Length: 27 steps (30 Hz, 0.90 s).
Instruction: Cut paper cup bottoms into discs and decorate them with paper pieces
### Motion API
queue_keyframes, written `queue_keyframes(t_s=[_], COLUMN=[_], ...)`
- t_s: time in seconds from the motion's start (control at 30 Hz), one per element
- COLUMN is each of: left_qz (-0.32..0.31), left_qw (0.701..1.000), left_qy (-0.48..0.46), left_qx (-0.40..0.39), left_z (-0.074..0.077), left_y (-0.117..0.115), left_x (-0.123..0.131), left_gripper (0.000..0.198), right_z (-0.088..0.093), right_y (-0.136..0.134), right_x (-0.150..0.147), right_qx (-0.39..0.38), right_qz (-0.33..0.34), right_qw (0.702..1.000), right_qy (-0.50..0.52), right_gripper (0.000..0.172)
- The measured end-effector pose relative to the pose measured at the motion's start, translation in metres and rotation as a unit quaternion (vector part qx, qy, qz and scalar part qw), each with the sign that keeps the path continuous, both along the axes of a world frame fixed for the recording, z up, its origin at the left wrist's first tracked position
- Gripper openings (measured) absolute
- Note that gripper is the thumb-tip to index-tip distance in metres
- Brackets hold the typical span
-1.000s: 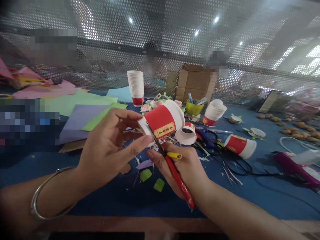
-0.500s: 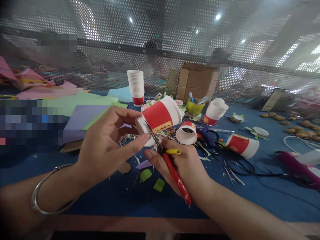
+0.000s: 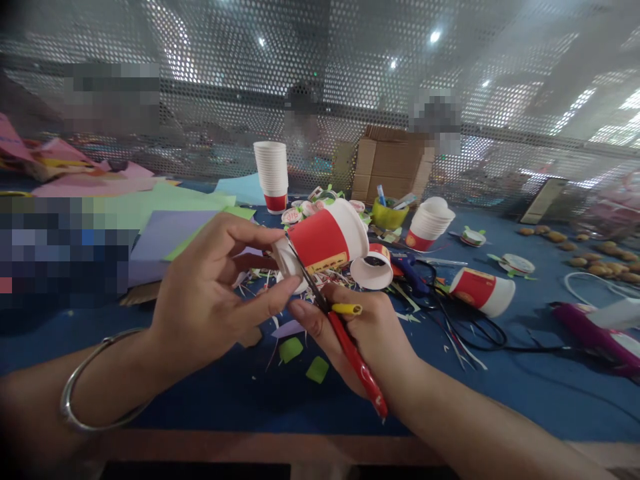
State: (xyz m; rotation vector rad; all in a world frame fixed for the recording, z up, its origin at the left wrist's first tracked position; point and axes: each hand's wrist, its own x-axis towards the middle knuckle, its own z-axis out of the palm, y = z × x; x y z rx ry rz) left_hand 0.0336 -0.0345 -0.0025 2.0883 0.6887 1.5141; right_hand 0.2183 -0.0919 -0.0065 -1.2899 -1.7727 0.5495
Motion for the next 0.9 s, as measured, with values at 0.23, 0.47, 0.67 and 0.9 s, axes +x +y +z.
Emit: queue_keyframes(t_s=[0.23,0.47,0.67,0.9], left_qz=[-0.028,-0.056,-0.070,-0.068], left_qw=[0.999,0.998,0.997,0.996], left_qy=[-0.005,-0.015,-0.016,-0.027], left_qx=[0.015,0.000,-0.035,-0.060], left_z=[0.002,-0.004,-0.004,-0.009], left_y=[0.005,0.014,0.016,0.018], left_x=[-0.003,-0.001,0.001,0.006], left_gripper=[0.037,0.035,0.033,0.032], right_z=[-0.002,-0.004,-0.004,0.000], right_y=[0.001,0.006,0.006,0.006], right_x=[0.002,0.003,0.001,-0.002], right_qx=[0.037,0.019,-0.015,0.004], right_qz=[-0.002,0.005,-0.013,-0.007], right_qw=[0.999,0.999,1.000,1.000], right_qy=[-0.016,-0.036,-0.019,-0.007], right_gripper=[0.022,0.033,0.032,0.029])
